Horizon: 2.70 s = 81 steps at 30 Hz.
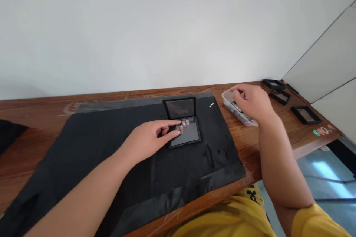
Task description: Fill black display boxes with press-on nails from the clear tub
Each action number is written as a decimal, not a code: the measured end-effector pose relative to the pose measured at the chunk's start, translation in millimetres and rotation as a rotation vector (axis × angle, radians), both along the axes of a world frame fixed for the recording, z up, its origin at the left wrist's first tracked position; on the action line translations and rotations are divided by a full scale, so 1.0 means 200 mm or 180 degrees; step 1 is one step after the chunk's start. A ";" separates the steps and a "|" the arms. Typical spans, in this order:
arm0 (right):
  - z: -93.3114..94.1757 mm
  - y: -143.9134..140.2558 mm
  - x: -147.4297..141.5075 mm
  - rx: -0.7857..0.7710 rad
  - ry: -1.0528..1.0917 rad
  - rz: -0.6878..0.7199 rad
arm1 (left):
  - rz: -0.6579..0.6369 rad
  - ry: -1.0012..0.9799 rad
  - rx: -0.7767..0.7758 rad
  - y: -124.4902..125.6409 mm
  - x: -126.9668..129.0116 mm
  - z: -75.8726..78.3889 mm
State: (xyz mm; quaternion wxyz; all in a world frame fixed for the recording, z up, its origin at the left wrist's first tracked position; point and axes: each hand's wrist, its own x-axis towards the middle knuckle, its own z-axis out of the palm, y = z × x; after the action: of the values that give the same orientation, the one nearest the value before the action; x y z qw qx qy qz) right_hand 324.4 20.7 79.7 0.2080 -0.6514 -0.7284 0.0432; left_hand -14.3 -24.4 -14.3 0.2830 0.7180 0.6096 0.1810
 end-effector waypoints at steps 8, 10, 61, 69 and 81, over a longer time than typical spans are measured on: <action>-0.11 0.11 0.19 -0.0976 -0.0537 -0.0193 | 0.0098 -0.0052 0.0004 0.00 -0.01 -0.03; -0.13 0.12 0.18 -0.1221 -0.0624 -0.0265 | 0.0074 -0.0028 0.0033 -0.01 -0.01 -0.03; -0.06 0.03 0.03 -0.0063 0.0533 -0.0042 | -0.0171 0.0430 0.0010 -0.03 0.02 0.04; -0.16 -0.12 -0.29 -0.0800 0.0415 0.1637 | -0.0170 0.0349 0.0007 -0.02 0.01 0.03; -0.26 -0.05 -0.36 -0.0671 -0.0177 0.1916 | -0.0170 0.0367 0.0008 -0.02 0.02 0.05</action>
State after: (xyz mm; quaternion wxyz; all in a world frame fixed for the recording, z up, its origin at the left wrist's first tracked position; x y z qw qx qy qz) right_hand 252.8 11.2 28.3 0.0973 -0.4256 -0.8853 0.1602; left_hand -9.7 -27.8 -5.2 0.2511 0.7437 0.6052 0.1324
